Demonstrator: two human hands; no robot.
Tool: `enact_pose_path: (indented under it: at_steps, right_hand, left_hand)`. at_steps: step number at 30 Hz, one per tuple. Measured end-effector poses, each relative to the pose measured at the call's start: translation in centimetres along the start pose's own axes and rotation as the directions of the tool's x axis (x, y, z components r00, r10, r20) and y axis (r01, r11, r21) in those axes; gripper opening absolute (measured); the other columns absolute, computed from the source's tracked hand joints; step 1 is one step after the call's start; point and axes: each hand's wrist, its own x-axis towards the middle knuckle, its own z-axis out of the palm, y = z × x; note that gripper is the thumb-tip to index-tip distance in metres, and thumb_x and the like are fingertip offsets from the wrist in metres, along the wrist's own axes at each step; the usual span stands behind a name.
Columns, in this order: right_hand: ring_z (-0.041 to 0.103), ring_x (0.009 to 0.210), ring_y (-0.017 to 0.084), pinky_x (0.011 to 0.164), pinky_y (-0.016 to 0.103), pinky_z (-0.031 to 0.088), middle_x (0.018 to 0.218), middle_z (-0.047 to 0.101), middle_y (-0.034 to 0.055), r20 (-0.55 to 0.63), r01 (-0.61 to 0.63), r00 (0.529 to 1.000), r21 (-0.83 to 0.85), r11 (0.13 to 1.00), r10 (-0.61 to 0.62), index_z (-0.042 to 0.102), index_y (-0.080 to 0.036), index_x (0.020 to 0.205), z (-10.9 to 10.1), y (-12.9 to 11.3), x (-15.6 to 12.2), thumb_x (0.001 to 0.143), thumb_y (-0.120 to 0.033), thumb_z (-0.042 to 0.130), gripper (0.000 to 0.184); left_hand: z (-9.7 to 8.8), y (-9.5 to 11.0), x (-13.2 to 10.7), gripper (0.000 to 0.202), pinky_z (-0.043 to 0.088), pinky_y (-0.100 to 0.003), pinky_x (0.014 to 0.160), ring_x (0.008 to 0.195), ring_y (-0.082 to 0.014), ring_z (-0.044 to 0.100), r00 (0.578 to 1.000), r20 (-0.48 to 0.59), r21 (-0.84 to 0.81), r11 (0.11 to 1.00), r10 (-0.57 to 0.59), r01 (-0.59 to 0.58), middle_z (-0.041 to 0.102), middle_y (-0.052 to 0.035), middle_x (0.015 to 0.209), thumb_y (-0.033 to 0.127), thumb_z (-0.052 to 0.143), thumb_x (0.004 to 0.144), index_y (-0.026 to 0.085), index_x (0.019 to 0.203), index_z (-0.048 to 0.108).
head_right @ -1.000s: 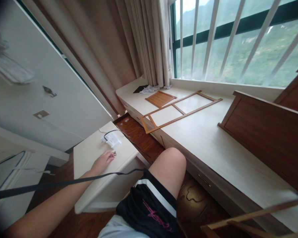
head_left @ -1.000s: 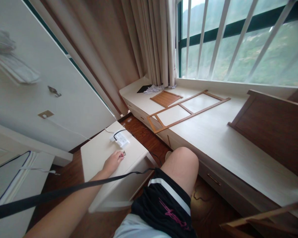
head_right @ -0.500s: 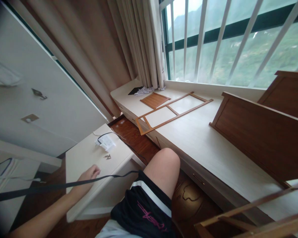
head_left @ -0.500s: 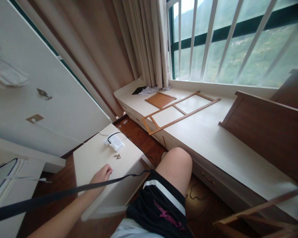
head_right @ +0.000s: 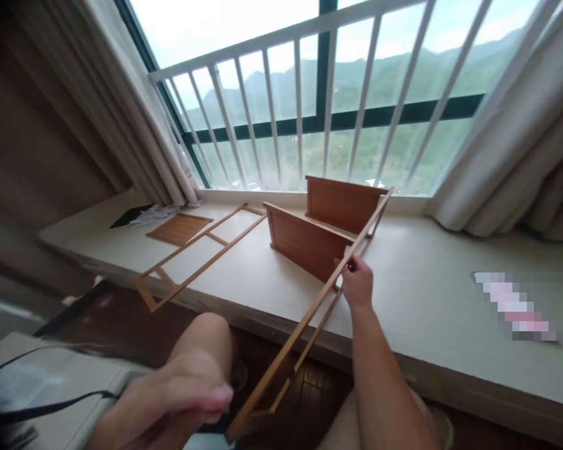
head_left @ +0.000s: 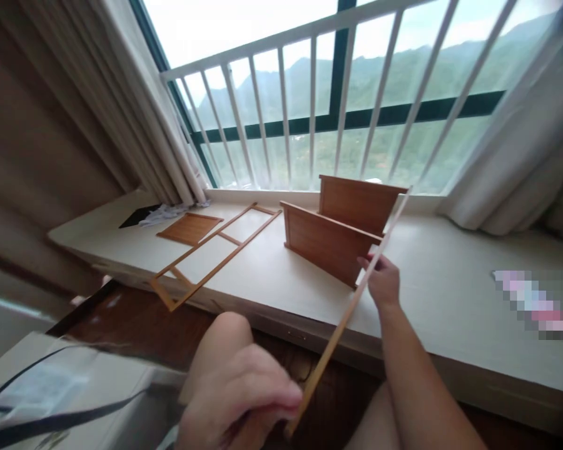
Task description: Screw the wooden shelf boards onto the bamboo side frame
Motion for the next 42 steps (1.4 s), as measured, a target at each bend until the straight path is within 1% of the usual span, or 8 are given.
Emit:
enact_pose_path:
  at_steps: [4, 7, 12, 19, 27, 35, 40, 42]
  right_hand:
    - [0.045, 0.059, 0.014, 0.058, 0.027, 0.037, 0.065, 0.058, -0.0009, 0.018, 0.048, 0.999, 0.004, 0.999, -0.048, 0.068, -0.015, 0.081, 0.1, 0.2, 0.0, 0.077, -0.045, 0.067, 0.030]
    - [0.045, 0.059, 0.014, 0.058, 0.027, 0.036, 0.063, 0.056, -0.0014, 0.033, 0.068, 0.997, 0.009, 0.998, -0.068, 0.067, -0.017, 0.079, -0.1, 0.0, 0.2, 0.080, -0.043, 0.062, 0.026]
    - [0.044, 0.057, 0.014, 0.057, 0.026, 0.035, 0.062, 0.055, -0.0022, 0.069, 0.067, 0.995, 0.008, 0.998, -0.067, 0.064, -0.019, 0.076, -0.3, -0.1, 0.7, 0.081, -0.038, 0.060, 0.021]
    - [0.047, 0.058, 0.014, 0.056, 0.026, 0.033, 0.063, 0.058, -0.0025, 0.102, 0.053, 0.993, -0.013, 0.999, -0.051, 0.062, -0.021, 0.075, -0.6, -0.2, 1.1, 0.081, -0.032, 0.059, 0.013]
    - [0.047, 0.060, 0.015, 0.058, 0.027, 0.031, 0.064, 0.057, -0.0022, 0.153, 0.073, 0.986, -0.068, 0.995, -0.062, 0.061, -0.022, 0.074, -1.4, -1.2, 1.6, 0.079, -0.028, 0.059, 0.008]
    - [0.046, 0.061, 0.014, 0.061, 0.027, 0.035, 0.068, 0.058, -0.0018, 0.150, 0.088, 0.986, -0.061, 0.994, -0.078, 0.058, -0.021, 0.075, -1.4, -1.6, 1.4, 0.077, -0.023, 0.058, 0.003]
    - [0.041, 0.052, 0.007, 0.054, 0.024, 0.038, 0.112, 0.064, 0.0035, 0.139, 0.056, 0.986, 0.257, 0.965, -0.095, 0.049, -0.024, 0.120, -3.5, -2.0, 2.0, 0.070, -0.017, 0.064, 0.053]
    - [0.038, 0.050, 0.006, 0.050, 0.023, 0.035, 0.113, 0.063, 0.0043, 0.051, 0.093, 0.991, 0.419, 0.903, -0.126, 0.043, -0.025, 0.127, -4.4, -2.8, 2.4, 0.073, -0.017, 0.060, 0.057]
  left_hand:
    - [5.7, 1.5, 13.1, 0.006, 0.056, -0.027, 0.076, 0.080, -0.0151, 0.069, 0.994, 0.076, -0.075, 0.995, 0.073, -0.067, 0.074, -0.0029, 0.083, 0.016, 0.072, 0.082, 0.021, 0.083, 0.075]
    - [9.7, -0.6, 20.8, 0.006, 0.055, -0.027, 0.080, 0.088, -0.0160, 0.068, 0.975, 0.144, -0.158, 0.976, 0.170, -0.147, 0.071, -0.0056, 0.094, 0.020, 0.076, 0.077, 0.016, 0.075, 0.072]
    - [15.6, -6.8, 27.5, 0.012, 0.050, -0.028, 0.091, 0.098, -0.0150, 0.065, 0.904, 0.358, 0.038, 0.964, 0.233, -0.263, 0.070, -0.0031, 0.101, 0.021, 0.068, 0.084, 0.017, 0.076, 0.060]
    - [19.5, -11.0, 28.6, 0.009, 0.049, -0.025, 0.073, 0.081, -0.0132, 0.061, 0.917, 0.343, 0.223, 0.931, 0.203, -0.289, 0.064, -0.0006, 0.092, 0.028, 0.062, 0.088, 0.021, 0.084, 0.058]
    - [19.6, -12.0, 28.2, 0.013, 0.047, -0.023, 0.070, 0.074, -0.0110, 0.059, 0.915, 0.291, 0.304, 0.879, 0.281, -0.367, 0.064, 0.0007, 0.095, 0.035, 0.057, 0.092, 0.023, 0.088, 0.058]
    - [20.4, -13.6, 27.3, 0.026, 0.041, -0.020, 0.059, 0.062, -0.0068, 0.051, 0.901, 0.114, 0.333, 0.839, 0.418, -0.431, 0.061, -0.0010, 0.089, 0.043, 0.057, 0.093, 0.019, 0.083, 0.058]
    - [20.5, -13.7, 27.6, 0.025, 0.040, -0.019, 0.058, 0.060, -0.0061, 0.049, 0.879, 0.067, 0.324, 0.822, 0.473, -0.468, 0.058, 0.0006, 0.081, 0.039, 0.060, 0.092, 0.018, 0.081, 0.059]
    - [20.4, -13.7, 27.6, 0.024, 0.039, -0.019, 0.058, 0.060, -0.0061, 0.048, 0.870, 0.047, 0.315, 0.819, 0.490, -0.478, 0.057, 0.0009, 0.078, 0.037, 0.061, 0.092, 0.017, 0.079, 0.059]
